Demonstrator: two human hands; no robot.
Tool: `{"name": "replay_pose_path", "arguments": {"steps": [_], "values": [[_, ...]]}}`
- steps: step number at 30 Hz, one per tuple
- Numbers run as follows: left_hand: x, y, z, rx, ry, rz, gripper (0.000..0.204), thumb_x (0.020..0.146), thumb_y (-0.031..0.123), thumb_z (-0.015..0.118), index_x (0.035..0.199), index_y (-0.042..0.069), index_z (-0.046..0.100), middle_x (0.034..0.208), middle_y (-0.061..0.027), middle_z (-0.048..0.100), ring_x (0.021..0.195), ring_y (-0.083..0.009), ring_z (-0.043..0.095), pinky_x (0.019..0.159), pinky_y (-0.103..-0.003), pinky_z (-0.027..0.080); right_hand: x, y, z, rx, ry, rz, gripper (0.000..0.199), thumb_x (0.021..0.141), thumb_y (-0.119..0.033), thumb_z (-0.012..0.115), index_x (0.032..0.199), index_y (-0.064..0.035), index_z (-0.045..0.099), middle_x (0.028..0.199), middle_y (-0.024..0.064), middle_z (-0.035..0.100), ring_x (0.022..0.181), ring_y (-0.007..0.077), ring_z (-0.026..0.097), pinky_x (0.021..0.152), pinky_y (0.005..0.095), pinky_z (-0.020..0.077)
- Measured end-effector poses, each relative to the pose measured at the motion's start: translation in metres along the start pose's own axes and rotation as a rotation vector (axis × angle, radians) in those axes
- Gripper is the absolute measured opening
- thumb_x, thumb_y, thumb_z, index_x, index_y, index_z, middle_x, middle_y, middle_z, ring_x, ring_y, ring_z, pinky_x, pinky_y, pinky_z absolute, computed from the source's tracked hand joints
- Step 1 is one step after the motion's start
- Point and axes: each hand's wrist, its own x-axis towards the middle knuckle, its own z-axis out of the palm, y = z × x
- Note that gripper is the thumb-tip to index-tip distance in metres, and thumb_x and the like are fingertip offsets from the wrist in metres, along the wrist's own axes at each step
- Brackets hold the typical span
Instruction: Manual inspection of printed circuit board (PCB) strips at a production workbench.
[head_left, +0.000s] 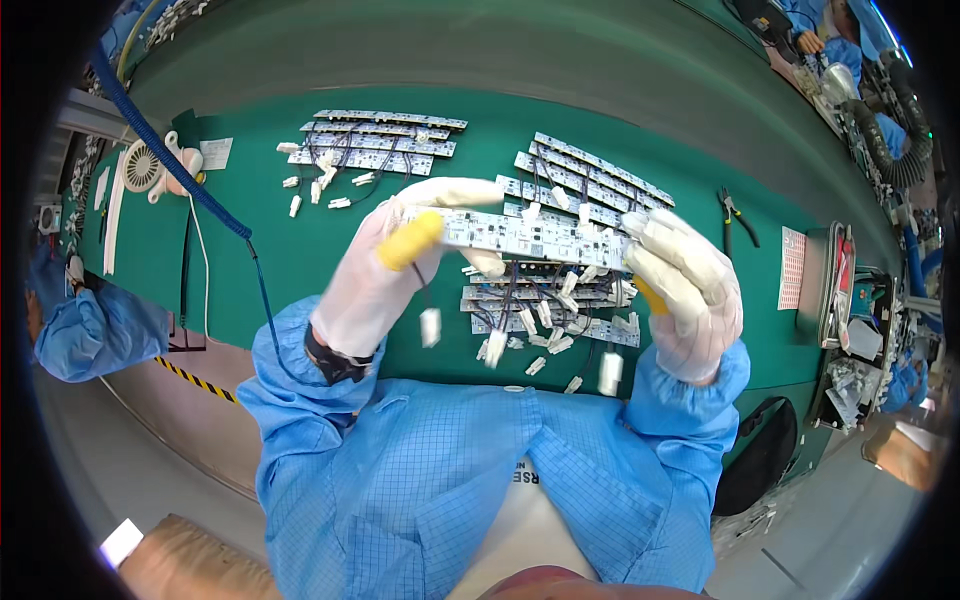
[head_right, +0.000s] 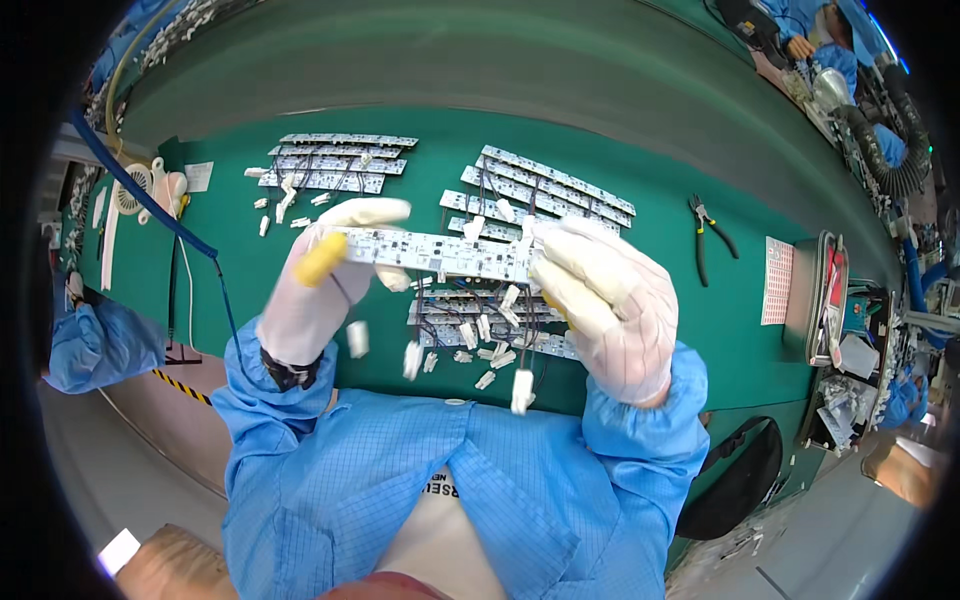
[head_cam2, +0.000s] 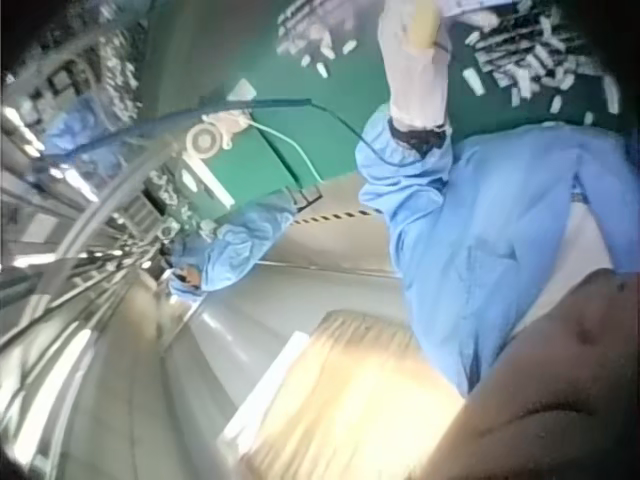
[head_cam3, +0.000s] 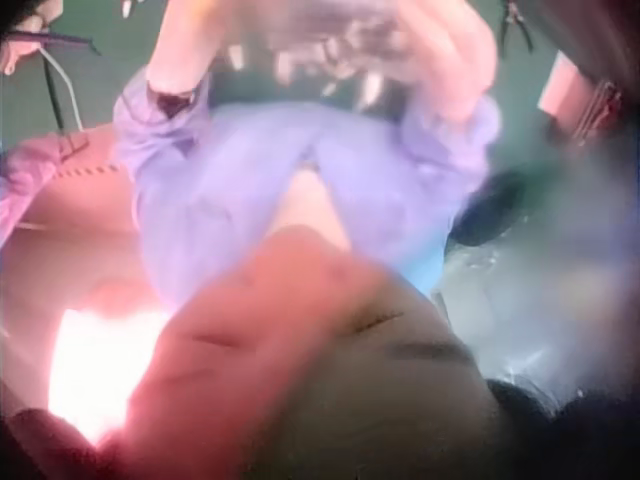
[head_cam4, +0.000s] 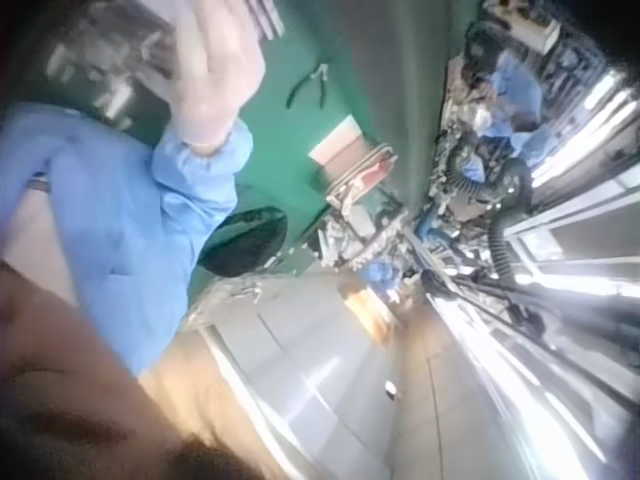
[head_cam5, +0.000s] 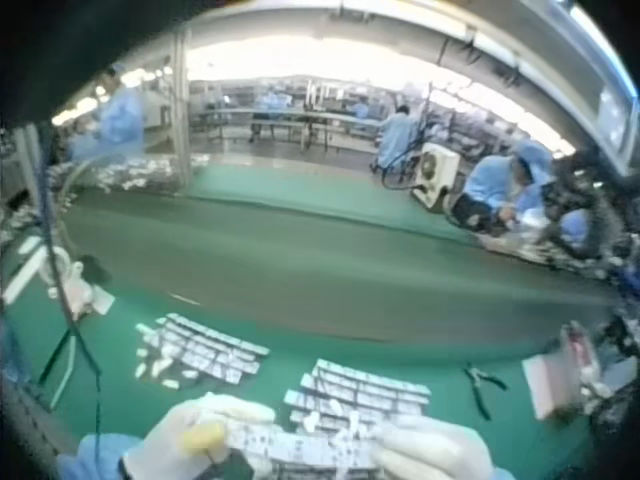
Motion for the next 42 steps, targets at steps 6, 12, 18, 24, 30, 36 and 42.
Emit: {"name": "replay_pose_path", "arguments": {"steps": [6,12,18,24,30,36,42], "values": [[-0.007,-0.008,0.005,0.332,0.133,0.174,0.051,0.093,0.044,0.054,0.117,0.0,0.057,0.102,-0.0113,0.066,0.089,-0.0176,0.064,0.08,-0.031,0.049,-0.008,-0.004,-0.006,0.395,-0.011,0.576,0.058,0.089,-0.045,0.059,0.124,0.0003,0.051,0.107,0.0137,0.058,0.092,0.0226,0.059,0.076,0.0324,0.048],[-0.011,-0.018,0.008,0.367,0.228,0.346,0.052,0.08,0.043,0.066,0.115,0.005,0.061,0.101,-0.0098,0.067,0.086,-0.0191,0.065,0.076,-0.031,0.05,-0.009,-0.002,-0.018,0.71,-0.037,0.97,0.044,0.092,-0.036,0.056,0.118,0.0001,0.054,0.07,0.0049,0.06,0.049,0.0068,0.053,0.044,0.0166,0.036],[-0.013,-0.017,-0.01,0.701,0.241,0.412,0.057,0.076,0.037,0.074,0.111,-0.006,0.059,0.107,-0.0142,0.065,0.091,-0.0163,0.064,0.081,-0.028,0.051,-0.015,0.01,-0.022,0.868,-0.057,0.896,0.045,0.092,-0.033,0.058,0.119,0.0022,0.052,0.075,0.0093,0.063,0.051,0.0107,0.058,0.043,0.0181,0.0386],[-0.01,-0.014,-0.013,0.664,0.249,0.519,0.048,0.069,0.04,0.072,0.107,0.01,0.068,0.104,-0.0093,0.067,0.086,-0.0213,0.065,0.074,-0.031,0.052,-0.012,0.003,-0.022,0.777,-0.014,0.931,0.065,0.085,-0.052,0.061,0.12,0.0028,0.05,0.072,0.0065,0.059,0.047,0.0081,0.053,0.042,0.0178,0.0379],[-0.009,-0.011,-0.015,0.715,0.266,0.56,0.049,0.068,0.044,0.07,0.105,0.01,0.069,0.096,-0.0087,0.07,0.096,-0.0252,0.065,0.083,-0.032,0.051,-0.013,0.005,-0.023,0.787,-0.04,0.922,0.06,0.086,-0.049,0.06,0.118,0.0014,0.052,0.074,0.0067,0.059,0.048,0.0089,0.054,0.042,0.0179,0.04],[-0.01,-0.008,-0.021,0.724,0.277,0.572,0.045,0.075,0.04,0.068,0.102,0.004,0.069,0.098,-0.0085,0.07,0.101,-0.0272,0.064,0.089,-0.034,0.048,-0.01,0.002,-0.025,0.846,-0.017,0.898,0.049,0.088,-0.036,0.06,0.117,0.002,0.053,0.076,0.0071,0.06,0.049,0.0095,0.055,0.044,0.0182,0.0407],[-0.019,-0.013,-0.02,0.526,0.359,0.506,0.037,0.079,0.022,0.071,0.105,-0.003,0.066,0.1,-0.0135,0.069,0.098,-0.0225,0.063,0.089,-0.033,0.048,-0.006,-0.002,-0.023,0.896,-0.022,0.882,0.05,0.085,-0.031,0.066,0.117,0.0045,0.052,0.083,0.0119,0.06,0.051,0.0126,0.056,0.047,0.0197,0.0425]]}}
